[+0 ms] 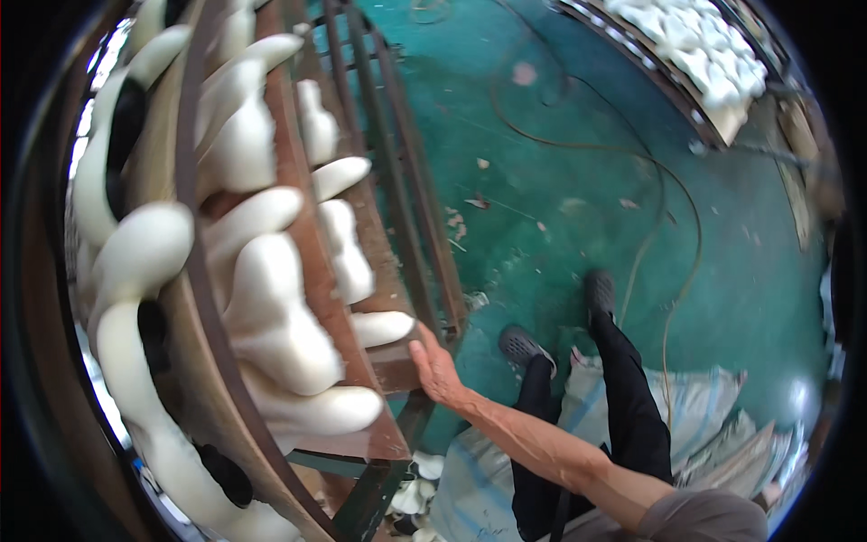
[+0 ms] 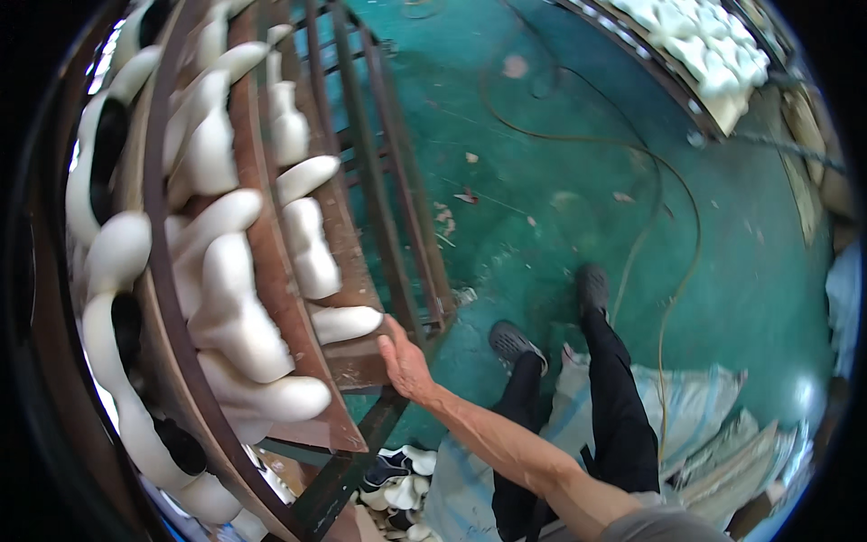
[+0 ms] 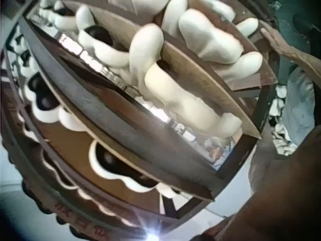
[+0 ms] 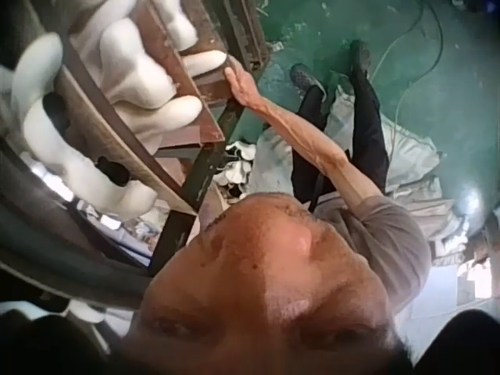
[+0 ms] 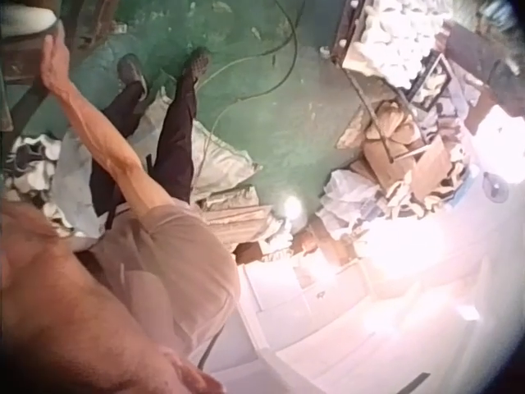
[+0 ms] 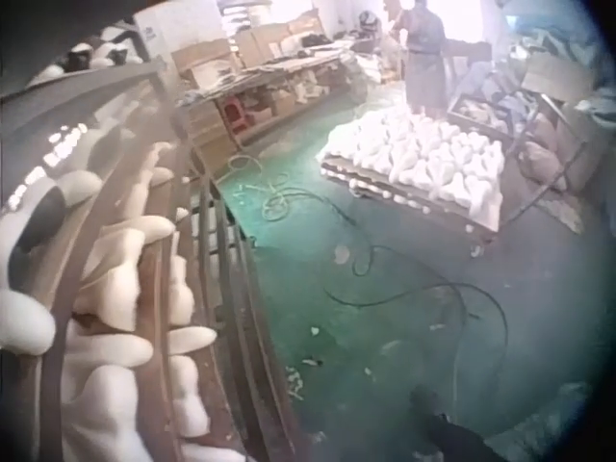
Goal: Organizing bicycle seat cushions on wooden boards and placing them onto a storage rack while using a spray gun for processing.
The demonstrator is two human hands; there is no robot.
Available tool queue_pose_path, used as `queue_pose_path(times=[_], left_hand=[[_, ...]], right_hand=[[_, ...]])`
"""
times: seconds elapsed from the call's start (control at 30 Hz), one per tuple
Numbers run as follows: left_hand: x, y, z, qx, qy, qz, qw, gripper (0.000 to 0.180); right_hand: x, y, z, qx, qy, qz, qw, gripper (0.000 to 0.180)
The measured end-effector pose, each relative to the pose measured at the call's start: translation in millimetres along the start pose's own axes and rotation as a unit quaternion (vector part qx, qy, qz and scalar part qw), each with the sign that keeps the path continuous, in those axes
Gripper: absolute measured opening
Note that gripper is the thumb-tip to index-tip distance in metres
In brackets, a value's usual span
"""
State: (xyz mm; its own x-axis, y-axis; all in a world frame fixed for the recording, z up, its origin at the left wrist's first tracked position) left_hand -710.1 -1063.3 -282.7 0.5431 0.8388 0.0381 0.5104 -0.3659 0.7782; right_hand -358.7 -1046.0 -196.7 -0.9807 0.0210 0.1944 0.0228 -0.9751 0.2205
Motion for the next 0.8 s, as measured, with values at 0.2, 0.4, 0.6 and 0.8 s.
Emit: queue_pose_path(times=[0.2, 0.4, 0.6, 0.8], left_hand=[[-116, 127, 153, -0.279, -0.114, -0.16, 0.94, 0.053], [-47, 234, 238, -0.275, -0.509, -0.105, 0.809, 0.047], [198, 319, 250, -0.107, -0.721, 0.145, 0.669, 0.051], [352, 399, 316, -0.082, -0.831, 0.194, 0.516, 0.06]], right_hand=[[-116, 33, 33, 0.014, 0.122, 0.129, 0.984, 0.092], [-357, 188, 26, 0.076, 0.203, -0.349, 0.912, 0.047], [-509, 456, -97, 0.197, -0.155, -0.808, 0.533, 0.029], [-508, 701, -261, 0.539, -0.065, -0.818, 0.192, 0.033]])
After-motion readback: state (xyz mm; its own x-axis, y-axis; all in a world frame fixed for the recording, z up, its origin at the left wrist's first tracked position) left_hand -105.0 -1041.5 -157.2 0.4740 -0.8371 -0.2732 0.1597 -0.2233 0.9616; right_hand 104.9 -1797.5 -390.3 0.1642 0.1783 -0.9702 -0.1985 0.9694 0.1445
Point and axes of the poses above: each hand's wrist, its own y-axis away from the middle knuckle, its own x-axis out of the palm, z = x × y, the point moved 3 cm from there along -y, towards the middle knuckle, and after that the axes turned 14 degrees about -x, right-handed, at the moved point
